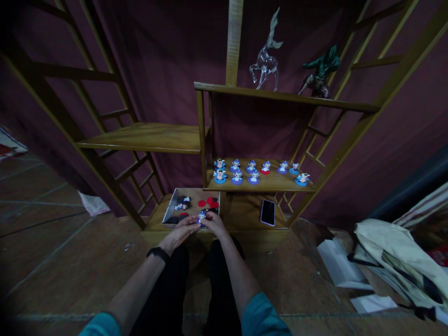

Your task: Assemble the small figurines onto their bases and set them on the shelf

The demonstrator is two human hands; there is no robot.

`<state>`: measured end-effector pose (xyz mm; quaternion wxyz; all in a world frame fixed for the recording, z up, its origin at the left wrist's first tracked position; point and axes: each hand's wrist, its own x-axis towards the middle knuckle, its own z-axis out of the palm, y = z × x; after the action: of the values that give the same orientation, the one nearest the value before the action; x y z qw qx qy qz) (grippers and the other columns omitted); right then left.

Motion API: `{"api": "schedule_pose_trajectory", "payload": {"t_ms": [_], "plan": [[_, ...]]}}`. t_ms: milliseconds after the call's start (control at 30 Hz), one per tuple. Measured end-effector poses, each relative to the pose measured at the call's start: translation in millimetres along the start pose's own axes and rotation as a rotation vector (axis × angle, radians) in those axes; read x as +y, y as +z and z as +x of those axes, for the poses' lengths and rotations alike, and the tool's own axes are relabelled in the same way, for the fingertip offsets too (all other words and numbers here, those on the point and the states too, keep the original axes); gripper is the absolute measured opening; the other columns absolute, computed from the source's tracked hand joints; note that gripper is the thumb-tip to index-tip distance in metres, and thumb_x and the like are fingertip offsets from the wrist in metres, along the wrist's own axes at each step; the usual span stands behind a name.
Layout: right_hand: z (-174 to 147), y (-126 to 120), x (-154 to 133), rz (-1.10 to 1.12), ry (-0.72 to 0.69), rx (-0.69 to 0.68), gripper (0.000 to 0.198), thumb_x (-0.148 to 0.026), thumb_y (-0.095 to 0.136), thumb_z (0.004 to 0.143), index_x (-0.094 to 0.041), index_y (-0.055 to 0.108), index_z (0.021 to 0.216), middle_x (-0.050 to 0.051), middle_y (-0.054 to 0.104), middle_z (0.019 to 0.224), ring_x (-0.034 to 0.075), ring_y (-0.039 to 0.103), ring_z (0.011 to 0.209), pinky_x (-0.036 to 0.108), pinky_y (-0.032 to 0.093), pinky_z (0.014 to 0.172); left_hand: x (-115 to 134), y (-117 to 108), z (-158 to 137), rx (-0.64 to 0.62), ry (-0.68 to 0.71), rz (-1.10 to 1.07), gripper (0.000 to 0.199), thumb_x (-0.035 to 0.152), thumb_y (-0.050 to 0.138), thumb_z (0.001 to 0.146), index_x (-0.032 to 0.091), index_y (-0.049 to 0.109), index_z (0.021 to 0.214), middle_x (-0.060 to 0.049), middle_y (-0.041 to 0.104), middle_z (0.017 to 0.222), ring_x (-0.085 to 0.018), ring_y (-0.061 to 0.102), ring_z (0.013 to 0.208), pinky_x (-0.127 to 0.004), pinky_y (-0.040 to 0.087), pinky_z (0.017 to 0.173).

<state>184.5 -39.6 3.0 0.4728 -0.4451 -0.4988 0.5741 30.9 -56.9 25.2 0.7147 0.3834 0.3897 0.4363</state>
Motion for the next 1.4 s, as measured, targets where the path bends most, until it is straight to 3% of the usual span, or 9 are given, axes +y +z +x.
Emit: {"api": "schedule_pose_trajectory", "payload": {"t_ms": [367,600,800,1100,1400], "plan": [[-5.1,0.6,-3.4,0.020,0.046,-0.002,0.031,-0.039,0.070,0.056,-0.020,0.063,0.080,-0.001,0.064,0.079,0.012,0.056,0.067,0.022,0.043,0.056,-3.6,-5.6,4.0,-0.006,-0.037,-0.042,0.036,0.008,0.076,0.058,0.011,0.066,0.092,-0.008,0.068,0.090,-0.013,0.063,0.078,-0.023,0.048,0.077],[-1.6,0.1,-0.6,0.026,0.114,0.081,0.031,-0.040,0.071,0.055,-0.020,0.064,0.077,-0.004,0.058,0.059,0.010,0.050,0.051,0.025,0.044,0.054,-3.9,-6.3,2.9,0.034,-0.068,-0.123,0.027,0.005,0.069,0.066,0.008,0.065,0.092,-0.011,0.068,0.085,-0.014,0.064,0.073,-0.025,0.052,0.075],[-2.2,-0.9,0.8,0.040,0.105,0.051,0.031,-0.041,0.072,0.054,-0.021,0.062,0.076,-0.003,0.061,0.069,0.012,0.057,0.061,0.026,0.046,0.060,0.7,-2.2,-0.7,0.035,-0.079,-0.152,0.022,0.001,0.064,0.068,0.007,0.066,0.089,-0.011,0.068,0.086,-0.015,0.065,0.076,-0.026,0.052,0.077],[-1.8,1.4,-1.1,0.049,0.067,0.015,0.034,-0.041,0.073,0.053,-0.021,0.063,0.078,-0.001,0.065,0.078,0.017,0.060,0.076,0.031,0.047,0.074,-0.9,-4.6,0.0,0.015,-0.041,-0.111,0.030,0.003,0.071,0.063,0.010,0.066,0.092,-0.009,0.068,0.087,-0.015,0.064,0.081,-0.026,0.049,0.081],[-3.5,2.0,-2.8,0.022,0.032,0.013,0.038,-0.038,0.073,0.055,-0.021,0.063,0.088,0.000,0.067,0.085,0.019,0.060,0.082,0.032,0.045,0.078,-3.8,-4.1,1.0,0.046,0.043,0.028,0.043,0.013,0.078,0.054,0.011,0.064,0.094,-0.005,0.067,0.081,-0.013,0.061,0.071,-0.025,0.046,0.072]]}}
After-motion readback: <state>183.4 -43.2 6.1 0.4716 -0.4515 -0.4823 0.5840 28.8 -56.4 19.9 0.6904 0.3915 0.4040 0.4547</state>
